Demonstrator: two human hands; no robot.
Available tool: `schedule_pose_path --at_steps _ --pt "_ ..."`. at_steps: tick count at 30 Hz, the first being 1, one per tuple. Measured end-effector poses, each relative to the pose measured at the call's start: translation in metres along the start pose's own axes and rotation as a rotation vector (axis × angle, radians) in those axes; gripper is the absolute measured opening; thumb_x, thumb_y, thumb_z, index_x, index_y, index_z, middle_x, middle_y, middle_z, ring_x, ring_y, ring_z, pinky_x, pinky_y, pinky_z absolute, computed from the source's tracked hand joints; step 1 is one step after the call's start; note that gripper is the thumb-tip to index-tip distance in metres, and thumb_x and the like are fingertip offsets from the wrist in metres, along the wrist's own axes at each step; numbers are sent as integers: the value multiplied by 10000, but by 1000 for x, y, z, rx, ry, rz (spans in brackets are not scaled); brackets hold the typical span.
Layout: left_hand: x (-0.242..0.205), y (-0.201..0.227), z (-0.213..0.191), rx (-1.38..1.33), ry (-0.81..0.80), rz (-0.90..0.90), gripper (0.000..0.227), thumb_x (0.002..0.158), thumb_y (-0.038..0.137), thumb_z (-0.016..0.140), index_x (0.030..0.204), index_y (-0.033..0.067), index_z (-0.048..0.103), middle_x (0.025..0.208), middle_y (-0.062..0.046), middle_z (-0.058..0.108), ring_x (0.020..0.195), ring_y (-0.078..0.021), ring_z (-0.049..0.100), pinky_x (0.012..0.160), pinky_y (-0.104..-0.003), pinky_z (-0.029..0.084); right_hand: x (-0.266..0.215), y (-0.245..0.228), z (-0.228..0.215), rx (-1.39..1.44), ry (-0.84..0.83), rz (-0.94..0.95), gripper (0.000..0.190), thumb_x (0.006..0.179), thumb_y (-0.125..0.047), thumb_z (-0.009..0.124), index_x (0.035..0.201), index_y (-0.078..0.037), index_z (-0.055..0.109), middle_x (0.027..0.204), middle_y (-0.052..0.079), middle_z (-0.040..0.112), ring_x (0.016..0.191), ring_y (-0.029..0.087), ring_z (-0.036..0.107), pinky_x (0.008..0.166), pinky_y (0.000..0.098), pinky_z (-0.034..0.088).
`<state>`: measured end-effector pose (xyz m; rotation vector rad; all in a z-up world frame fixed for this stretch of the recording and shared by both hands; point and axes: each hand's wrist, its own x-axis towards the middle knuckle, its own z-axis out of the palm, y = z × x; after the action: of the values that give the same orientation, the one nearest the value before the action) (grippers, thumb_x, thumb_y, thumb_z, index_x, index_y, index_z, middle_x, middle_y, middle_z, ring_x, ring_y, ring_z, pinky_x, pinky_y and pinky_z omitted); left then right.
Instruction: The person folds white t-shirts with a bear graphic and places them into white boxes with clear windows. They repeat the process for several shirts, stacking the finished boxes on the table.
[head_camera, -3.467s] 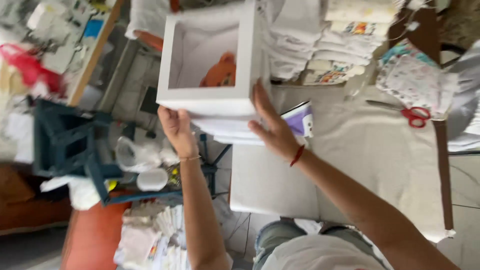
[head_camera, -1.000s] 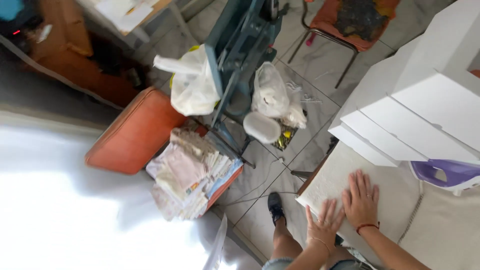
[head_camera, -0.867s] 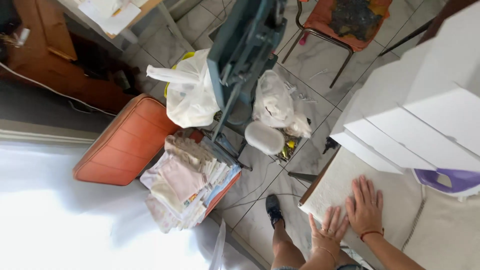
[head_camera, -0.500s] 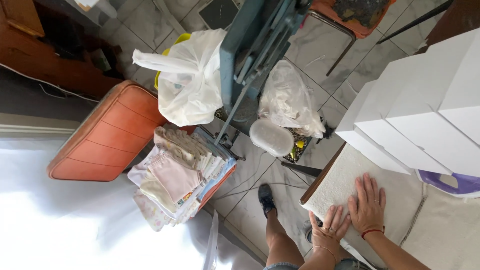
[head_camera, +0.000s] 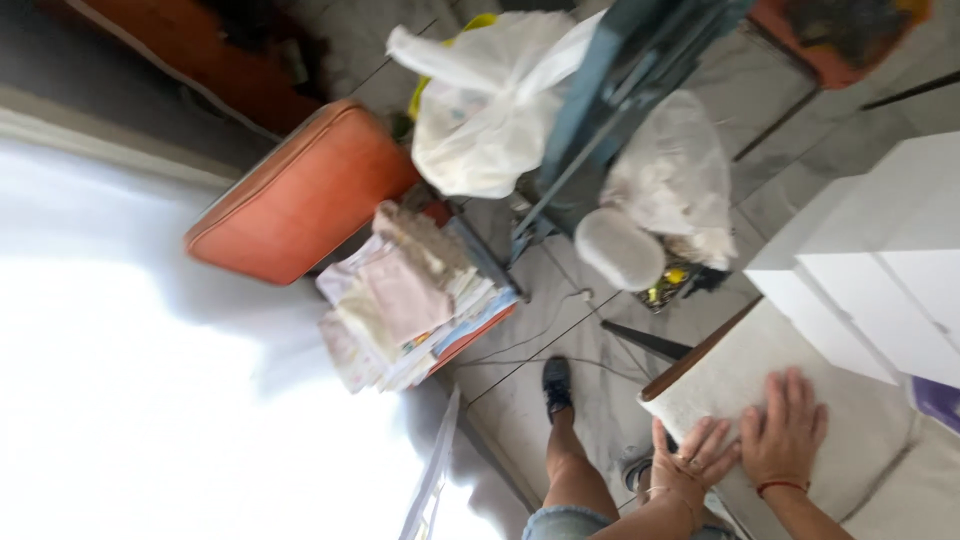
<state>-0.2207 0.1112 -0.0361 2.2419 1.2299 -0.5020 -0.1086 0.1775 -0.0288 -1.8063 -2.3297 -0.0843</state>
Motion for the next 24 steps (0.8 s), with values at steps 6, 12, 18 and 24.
schedule_pose_path --at_steps 6,12,18,24 --pt "-11 -3 -23 -17 -167 30 906 746 485 438 1319 232 -216 1406 -17 -305 1305 -244 -256 904 -719 -8 3 -8 -10 53 40 16 496 859 -185 398 1289 58 447 1373 247 402 1253 392 372 986 539 257" --pt "-13 8 -21 83 -35 -56 1020 612 596 530 1339 267 -105 1429 -12 -214 1310 -286 -212 900 -724 -28 1 -2 -17 82 31 58 505 836 -202 434 1299 0 421 1364 224 398 1245 390 376 982 558 266" --pt "-17 16 -45 132 -167 -10 916 652 581 415 1356 233 -55 1438 -83 -137 1312 -342 -137 887 -740 15 -2 10 -15 28 -17 169 517 815 -258 396 1302 -87 391 1392 130 354 1290 291 317 999 533 265" --pt "-26 45 -91 44 -229 -89 971 606 245 585 1383 202 4 1415 -161 -171 1296 -316 -169 954 -655 24 -5 33 -3 240 1 278 537 725 -284 476 1243 -182 380 1360 61 313 1263 247 272 944 504 208"
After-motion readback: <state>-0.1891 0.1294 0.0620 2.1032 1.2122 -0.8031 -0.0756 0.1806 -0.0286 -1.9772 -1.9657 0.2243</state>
